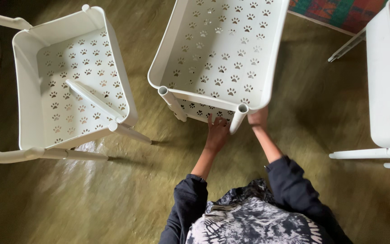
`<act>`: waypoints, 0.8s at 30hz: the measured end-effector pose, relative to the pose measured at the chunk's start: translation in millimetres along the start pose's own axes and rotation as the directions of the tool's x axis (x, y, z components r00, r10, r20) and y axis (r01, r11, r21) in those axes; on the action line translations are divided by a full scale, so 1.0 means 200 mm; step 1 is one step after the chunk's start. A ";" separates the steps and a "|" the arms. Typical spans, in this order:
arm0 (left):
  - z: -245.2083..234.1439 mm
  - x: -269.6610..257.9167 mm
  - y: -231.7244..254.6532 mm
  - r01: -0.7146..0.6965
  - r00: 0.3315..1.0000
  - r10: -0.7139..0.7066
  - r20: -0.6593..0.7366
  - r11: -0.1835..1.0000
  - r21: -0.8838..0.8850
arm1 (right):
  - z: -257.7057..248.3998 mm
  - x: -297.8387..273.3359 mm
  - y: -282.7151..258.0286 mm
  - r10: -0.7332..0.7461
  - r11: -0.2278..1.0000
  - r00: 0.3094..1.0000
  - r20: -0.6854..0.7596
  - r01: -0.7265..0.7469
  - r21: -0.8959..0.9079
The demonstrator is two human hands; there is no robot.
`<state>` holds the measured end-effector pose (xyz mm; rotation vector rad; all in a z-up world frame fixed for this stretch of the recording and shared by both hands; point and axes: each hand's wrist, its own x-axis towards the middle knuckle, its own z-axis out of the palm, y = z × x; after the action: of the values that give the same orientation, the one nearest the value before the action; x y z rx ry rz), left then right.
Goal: The person disassembles a white plastic three-tier storage rack. They remove the top basket, then detach the vertical support poles from the remaining baskets, placing the components on the floor.
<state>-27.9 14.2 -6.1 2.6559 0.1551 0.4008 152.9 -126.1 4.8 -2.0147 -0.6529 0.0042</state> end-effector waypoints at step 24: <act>-0.23 -0.16 -0.16 0.413 0.873 -0.222 -0.435 0.810 0.417 | 0.31 0.01 -0.24 0.590 0.575 0.689 0.421 -0.724 0.381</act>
<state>-72.8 56.4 10.4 2.9323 0.9419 0.8362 116.3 -56.8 13.1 -1.6024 0.0309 0.8290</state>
